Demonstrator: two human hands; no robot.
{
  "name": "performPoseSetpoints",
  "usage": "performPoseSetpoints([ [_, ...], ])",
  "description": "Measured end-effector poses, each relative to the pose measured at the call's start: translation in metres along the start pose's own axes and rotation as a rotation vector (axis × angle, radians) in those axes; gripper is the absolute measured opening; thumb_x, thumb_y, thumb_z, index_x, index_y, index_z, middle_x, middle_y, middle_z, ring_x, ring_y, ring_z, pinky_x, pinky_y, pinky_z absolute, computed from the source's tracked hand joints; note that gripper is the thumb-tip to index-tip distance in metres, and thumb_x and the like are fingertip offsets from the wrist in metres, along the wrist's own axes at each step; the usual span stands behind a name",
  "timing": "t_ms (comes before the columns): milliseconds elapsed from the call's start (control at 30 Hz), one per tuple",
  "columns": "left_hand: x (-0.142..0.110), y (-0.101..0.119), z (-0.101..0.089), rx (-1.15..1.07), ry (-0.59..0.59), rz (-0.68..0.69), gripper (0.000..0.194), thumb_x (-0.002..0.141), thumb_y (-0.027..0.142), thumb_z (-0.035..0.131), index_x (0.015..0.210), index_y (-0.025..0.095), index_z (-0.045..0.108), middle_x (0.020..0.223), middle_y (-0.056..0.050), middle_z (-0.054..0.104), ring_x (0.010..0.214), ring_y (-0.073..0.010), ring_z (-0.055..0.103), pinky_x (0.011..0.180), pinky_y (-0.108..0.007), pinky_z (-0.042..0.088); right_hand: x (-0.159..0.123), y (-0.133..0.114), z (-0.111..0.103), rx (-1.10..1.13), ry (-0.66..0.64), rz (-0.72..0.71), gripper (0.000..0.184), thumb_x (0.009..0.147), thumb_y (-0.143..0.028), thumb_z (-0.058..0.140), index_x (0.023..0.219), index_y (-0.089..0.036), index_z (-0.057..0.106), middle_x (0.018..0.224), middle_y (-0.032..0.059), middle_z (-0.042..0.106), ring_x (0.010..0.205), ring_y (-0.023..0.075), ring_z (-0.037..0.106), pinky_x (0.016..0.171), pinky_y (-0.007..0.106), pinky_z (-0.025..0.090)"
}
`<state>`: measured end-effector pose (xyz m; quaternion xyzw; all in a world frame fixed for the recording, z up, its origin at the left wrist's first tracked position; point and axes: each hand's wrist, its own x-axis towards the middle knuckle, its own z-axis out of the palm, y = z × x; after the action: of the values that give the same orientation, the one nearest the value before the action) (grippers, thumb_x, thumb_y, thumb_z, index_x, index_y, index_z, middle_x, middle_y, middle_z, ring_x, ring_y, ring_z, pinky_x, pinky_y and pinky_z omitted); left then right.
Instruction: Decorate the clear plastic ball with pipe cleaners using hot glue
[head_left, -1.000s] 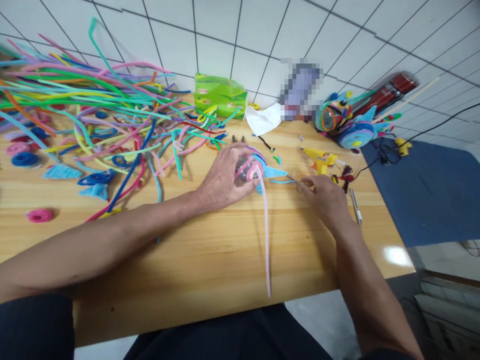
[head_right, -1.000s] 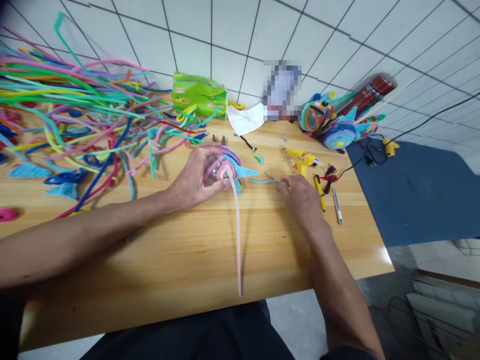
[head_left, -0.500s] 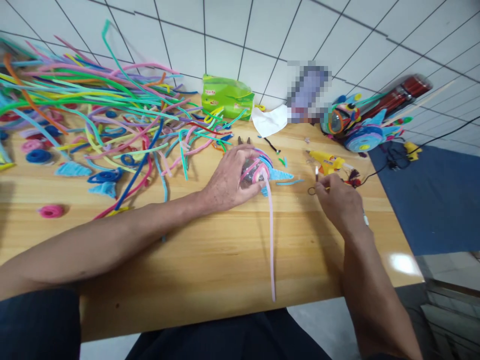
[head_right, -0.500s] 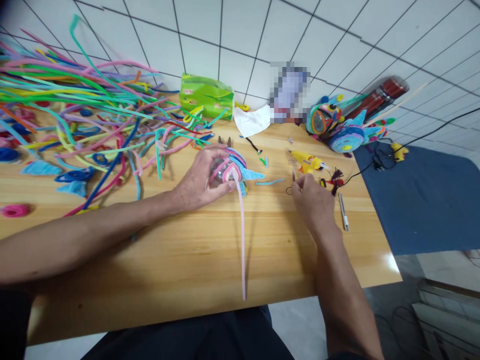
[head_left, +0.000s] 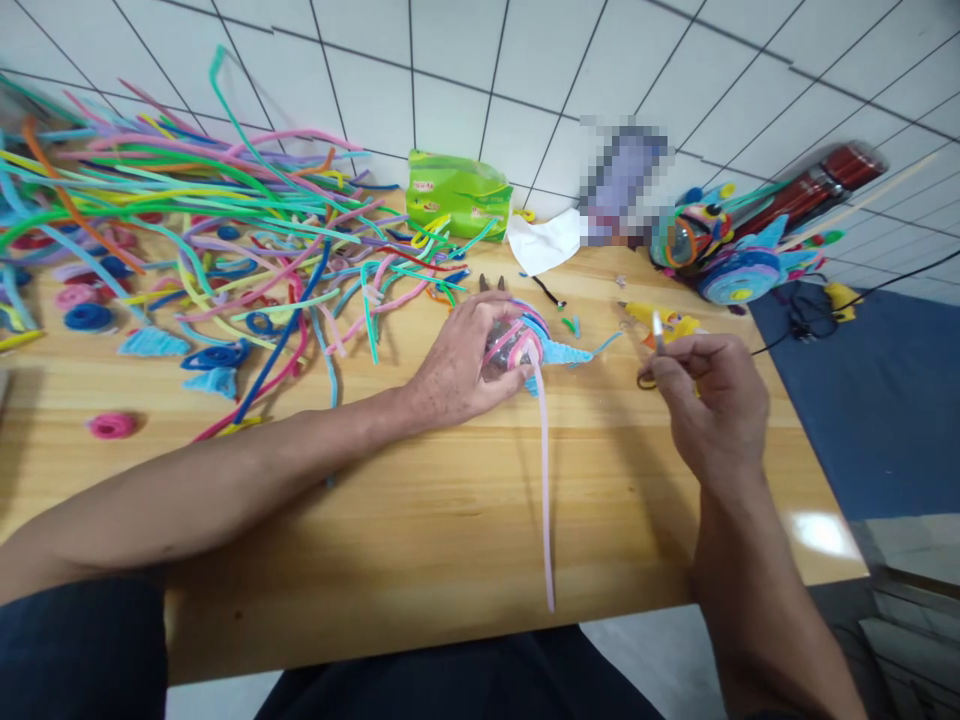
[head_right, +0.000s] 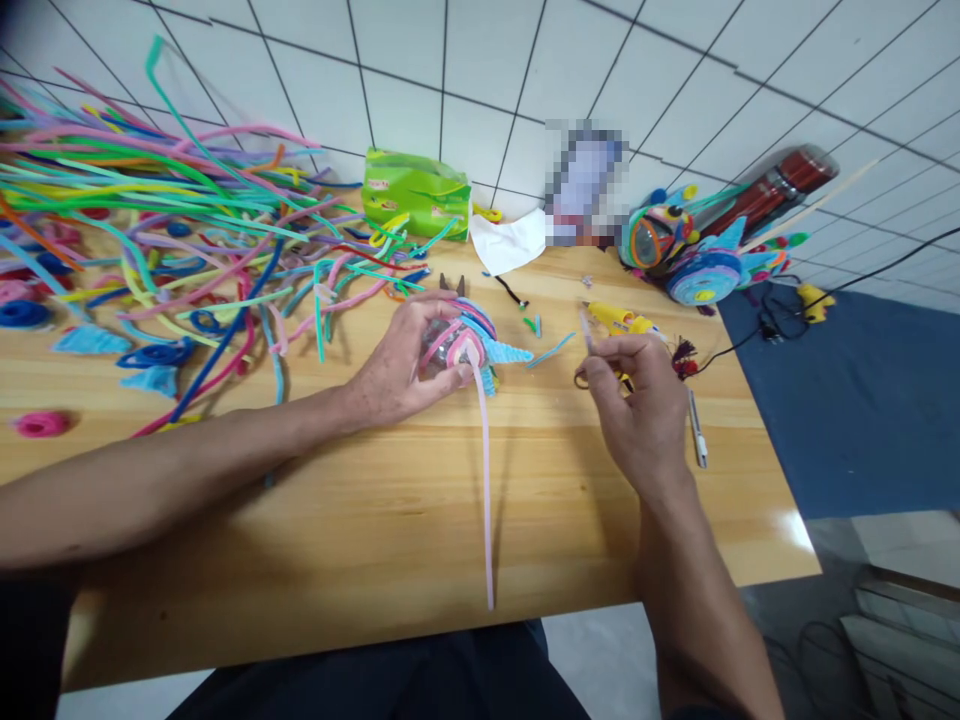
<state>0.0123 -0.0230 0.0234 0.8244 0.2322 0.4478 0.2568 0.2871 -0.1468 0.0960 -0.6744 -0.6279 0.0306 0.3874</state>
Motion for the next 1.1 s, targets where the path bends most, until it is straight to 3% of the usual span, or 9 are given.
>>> performPoseSetpoints([
  [200, -0.001, -0.002, 0.001, -0.021, 0.024, 0.038, 0.055, 0.097, 0.042, 0.076, 0.144, 0.027, 0.049, 0.147, -0.016, 0.065, 0.151, -0.0359, 0.058, 0.125, -0.061, 0.051, -0.004, -0.039, 0.027, 0.086, -0.089, -0.33, 0.022, 0.099, -0.016, 0.066, 0.116, -0.027, 0.072, 0.089, -0.0023, 0.076, 0.074, 0.0157, 0.073, 0.069, 0.029, 0.058],
  [367, -0.001, -0.004, 0.002, -0.038, 0.043, 0.055, 0.057, 0.098, 0.047, 0.078, 0.144, 0.029, 0.049, 0.148, -0.017, 0.064, 0.15, -0.0359, 0.059, 0.124, -0.063, 0.051, -0.003, -0.042, 0.047, 0.031, -0.071, -0.522, 0.021, 0.099, -0.013, 0.066, 0.114, -0.027, 0.07, 0.084, -0.0022, 0.075, 0.073, 0.0172, 0.073, 0.071, 0.031, 0.058],
  [867, -0.001, -0.005, 0.001, -0.014, 0.03, 0.057, 0.057, 0.099, 0.047, 0.077, 0.145, 0.028, 0.049, 0.148, -0.017, 0.065, 0.151, -0.0353, 0.058, 0.124, -0.063, 0.052, -0.005, -0.033, 0.063, 0.023, -0.066, -0.504, 0.017, 0.102, -0.016, 0.064, 0.112, -0.027, 0.072, 0.08, -0.0023, 0.075, 0.069, 0.0173, 0.07, 0.068, 0.032, 0.055],
  [1100, -0.001, -0.005, 0.002, -0.007, 0.034, 0.07, 0.059, 0.099, 0.047, 0.077, 0.146, 0.028, 0.048, 0.148, -0.017, 0.064, 0.151, -0.0358, 0.058, 0.124, -0.063, 0.051, -0.007, -0.032, 0.065, 0.011, -0.046, -0.518, 0.019, 0.102, -0.015, 0.064, 0.115, -0.027, 0.072, 0.09, -0.0004, 0.08, 0.071, 0.0168, 0.071, 0.069, 0.032, 0.056],
])
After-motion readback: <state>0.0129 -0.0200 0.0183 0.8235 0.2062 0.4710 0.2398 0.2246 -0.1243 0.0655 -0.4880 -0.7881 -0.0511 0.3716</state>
